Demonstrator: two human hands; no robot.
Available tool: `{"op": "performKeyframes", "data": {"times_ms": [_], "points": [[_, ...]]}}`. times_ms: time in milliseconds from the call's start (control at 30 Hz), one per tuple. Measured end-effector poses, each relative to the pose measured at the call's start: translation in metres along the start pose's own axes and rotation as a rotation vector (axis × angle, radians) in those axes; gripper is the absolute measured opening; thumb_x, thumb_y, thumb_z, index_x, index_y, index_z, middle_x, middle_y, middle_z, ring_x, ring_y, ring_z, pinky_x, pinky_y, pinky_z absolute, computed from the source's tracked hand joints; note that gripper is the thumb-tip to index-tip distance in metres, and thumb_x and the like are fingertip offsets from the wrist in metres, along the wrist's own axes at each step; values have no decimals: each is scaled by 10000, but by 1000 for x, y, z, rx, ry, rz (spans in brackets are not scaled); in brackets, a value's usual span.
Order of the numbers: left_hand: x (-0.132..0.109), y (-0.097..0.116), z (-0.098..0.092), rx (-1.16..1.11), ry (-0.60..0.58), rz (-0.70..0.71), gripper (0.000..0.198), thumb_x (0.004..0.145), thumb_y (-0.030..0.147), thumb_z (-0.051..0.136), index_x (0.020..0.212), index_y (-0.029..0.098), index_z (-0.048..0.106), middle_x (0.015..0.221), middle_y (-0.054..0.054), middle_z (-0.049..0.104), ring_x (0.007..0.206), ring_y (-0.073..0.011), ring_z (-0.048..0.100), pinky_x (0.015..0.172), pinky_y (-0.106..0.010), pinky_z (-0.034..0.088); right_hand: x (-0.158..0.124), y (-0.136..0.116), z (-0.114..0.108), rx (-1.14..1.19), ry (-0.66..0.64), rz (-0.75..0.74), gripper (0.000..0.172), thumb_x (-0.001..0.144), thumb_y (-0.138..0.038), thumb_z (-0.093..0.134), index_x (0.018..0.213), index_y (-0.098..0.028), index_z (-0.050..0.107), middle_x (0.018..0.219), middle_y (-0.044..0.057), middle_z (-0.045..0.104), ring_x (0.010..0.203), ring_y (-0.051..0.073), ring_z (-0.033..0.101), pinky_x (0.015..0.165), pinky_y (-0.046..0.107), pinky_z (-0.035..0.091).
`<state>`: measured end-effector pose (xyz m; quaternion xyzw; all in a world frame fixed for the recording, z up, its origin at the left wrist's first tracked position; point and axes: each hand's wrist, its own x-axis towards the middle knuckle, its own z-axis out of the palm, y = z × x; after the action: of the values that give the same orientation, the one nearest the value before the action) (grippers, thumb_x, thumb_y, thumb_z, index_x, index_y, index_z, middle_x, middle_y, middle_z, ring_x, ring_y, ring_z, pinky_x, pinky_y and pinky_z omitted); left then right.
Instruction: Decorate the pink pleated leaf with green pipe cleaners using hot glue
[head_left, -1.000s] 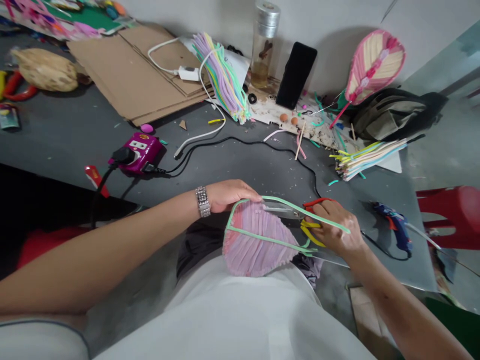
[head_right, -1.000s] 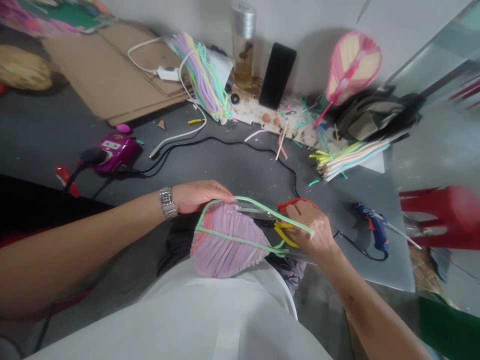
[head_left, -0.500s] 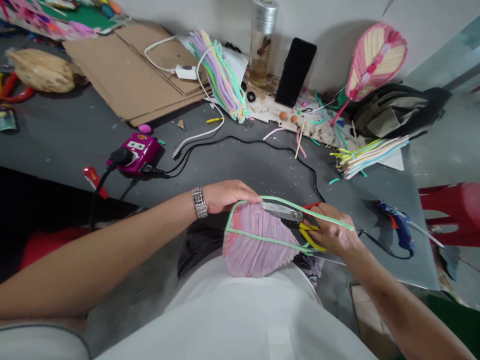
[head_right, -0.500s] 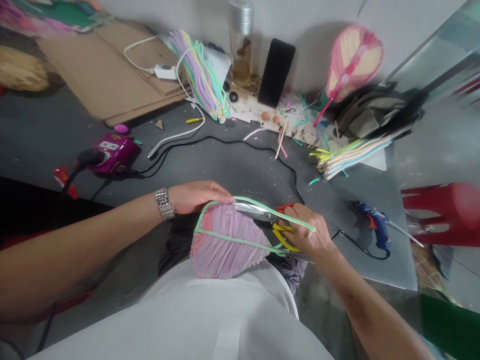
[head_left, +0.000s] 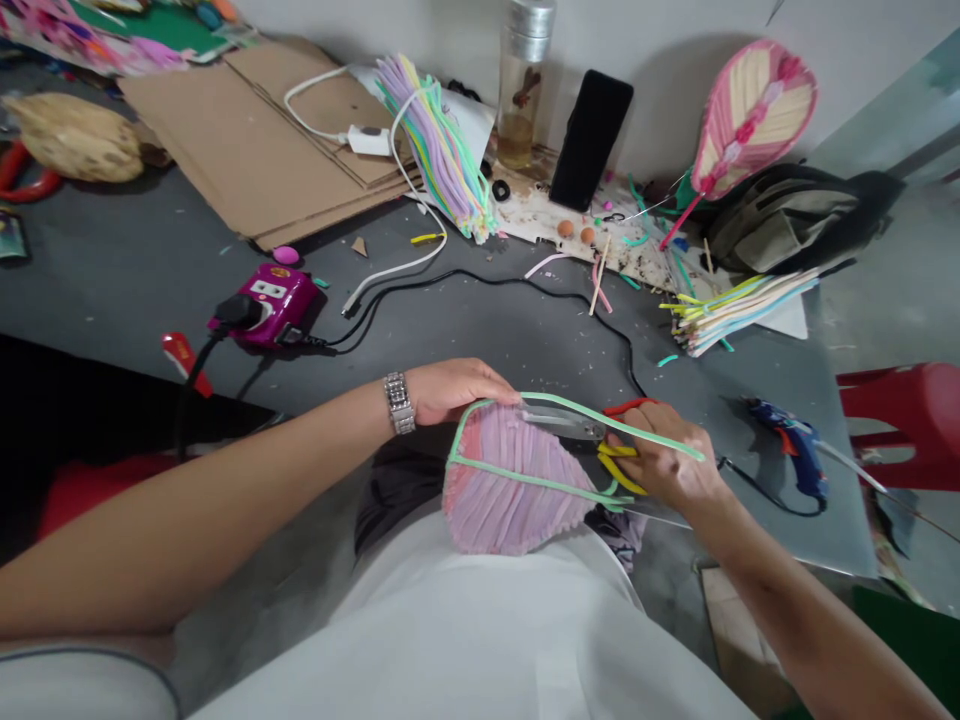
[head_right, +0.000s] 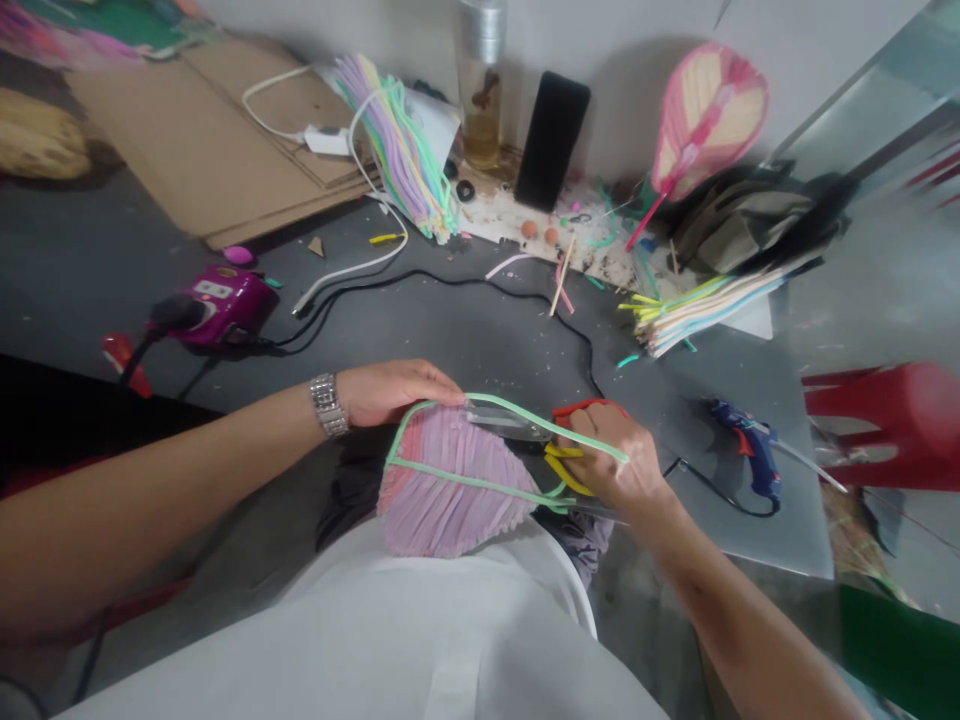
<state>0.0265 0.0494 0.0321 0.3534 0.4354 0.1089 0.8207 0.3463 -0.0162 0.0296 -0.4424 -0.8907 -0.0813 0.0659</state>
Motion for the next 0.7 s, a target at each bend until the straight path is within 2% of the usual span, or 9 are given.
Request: {"op": "performKeyframes", "data": {"times_ms": [167, 533, 700], "points": [[1, 1, 1, -8, 11, -8, 267, 605, 344, 909, 737, 141, 798, 727, -64, 785, 636, -163, 693, 782, -324, 576, 4, -1, -4, -63, 61, -3, 287, 972, -385, 553, 731, -229, 566, 719, 42, 583, 679, 185, 488, 614, 333, 315], [2, 3, 3, 15, 31, -3, 193, 632, 321, 864, 718, 164, 792, 705, -37, 775, 635, -161, 683, 760, -304, 559, 5, -4, -11, 110, -86, 46, 276, 994, -389, 528, 776, -235, 599, 764, 67, 640, 727, 202, 578, 595, 342, 344], [-1, 3, 3, 51, 18, 26, 188, 672, 346, 821, 699, 164, 779, 695, -35, 765, 618, -152, 662, 712, -276, 547, 5, -1, -13, 122, -84, 31, 235, 998, -357, 534, 802, -248, 603, 749, 62, 631, 707, 211, 572, 598, 345, 357]]}}
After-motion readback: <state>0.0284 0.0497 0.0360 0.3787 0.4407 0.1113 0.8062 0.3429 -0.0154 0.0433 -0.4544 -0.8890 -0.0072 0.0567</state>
